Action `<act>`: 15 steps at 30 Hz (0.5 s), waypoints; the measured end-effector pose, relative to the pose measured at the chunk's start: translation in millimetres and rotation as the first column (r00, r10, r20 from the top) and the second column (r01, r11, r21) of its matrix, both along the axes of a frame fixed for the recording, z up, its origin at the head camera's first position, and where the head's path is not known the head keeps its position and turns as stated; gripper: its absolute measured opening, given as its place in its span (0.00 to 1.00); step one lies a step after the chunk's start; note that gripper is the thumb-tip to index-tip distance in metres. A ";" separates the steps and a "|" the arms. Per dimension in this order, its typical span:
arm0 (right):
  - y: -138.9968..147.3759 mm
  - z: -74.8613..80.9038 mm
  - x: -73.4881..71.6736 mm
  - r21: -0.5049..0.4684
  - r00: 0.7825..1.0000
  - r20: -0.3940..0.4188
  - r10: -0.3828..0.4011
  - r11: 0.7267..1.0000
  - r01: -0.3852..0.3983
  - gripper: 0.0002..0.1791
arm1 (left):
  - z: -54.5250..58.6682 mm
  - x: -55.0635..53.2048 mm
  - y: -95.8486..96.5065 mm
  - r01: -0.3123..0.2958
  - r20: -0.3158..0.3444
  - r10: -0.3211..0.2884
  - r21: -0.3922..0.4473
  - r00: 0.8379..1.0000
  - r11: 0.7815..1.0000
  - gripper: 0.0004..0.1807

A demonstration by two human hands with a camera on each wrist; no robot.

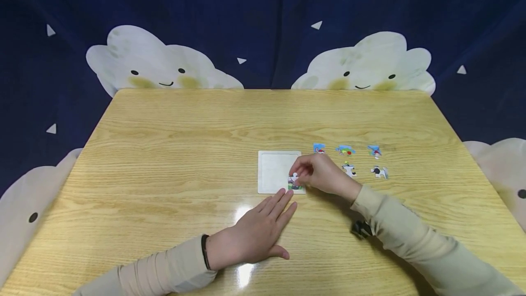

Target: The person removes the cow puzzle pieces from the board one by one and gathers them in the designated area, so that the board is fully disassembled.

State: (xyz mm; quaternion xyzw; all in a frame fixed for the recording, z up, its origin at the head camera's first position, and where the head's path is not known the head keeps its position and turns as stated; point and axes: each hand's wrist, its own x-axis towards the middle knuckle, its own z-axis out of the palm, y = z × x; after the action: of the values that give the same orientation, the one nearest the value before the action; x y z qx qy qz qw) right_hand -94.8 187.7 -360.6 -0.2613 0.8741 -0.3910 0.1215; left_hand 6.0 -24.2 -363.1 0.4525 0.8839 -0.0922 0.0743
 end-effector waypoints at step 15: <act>82.1 24.0 8.2 0.052 0.984 -0.050 -0.168 0.984 0.171 0.07 | -0.2 1.0 0.5 -0.007 0.001 0.007 -0.019 1.000 1.000 0.52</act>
State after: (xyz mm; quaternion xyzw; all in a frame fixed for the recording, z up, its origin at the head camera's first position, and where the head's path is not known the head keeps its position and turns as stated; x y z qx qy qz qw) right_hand -86.6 269.7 -336.6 -0.1913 0.9064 -0.3691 0.0750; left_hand 7.0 -23.7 -363.2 0.4489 0.8844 -0.0999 0.0791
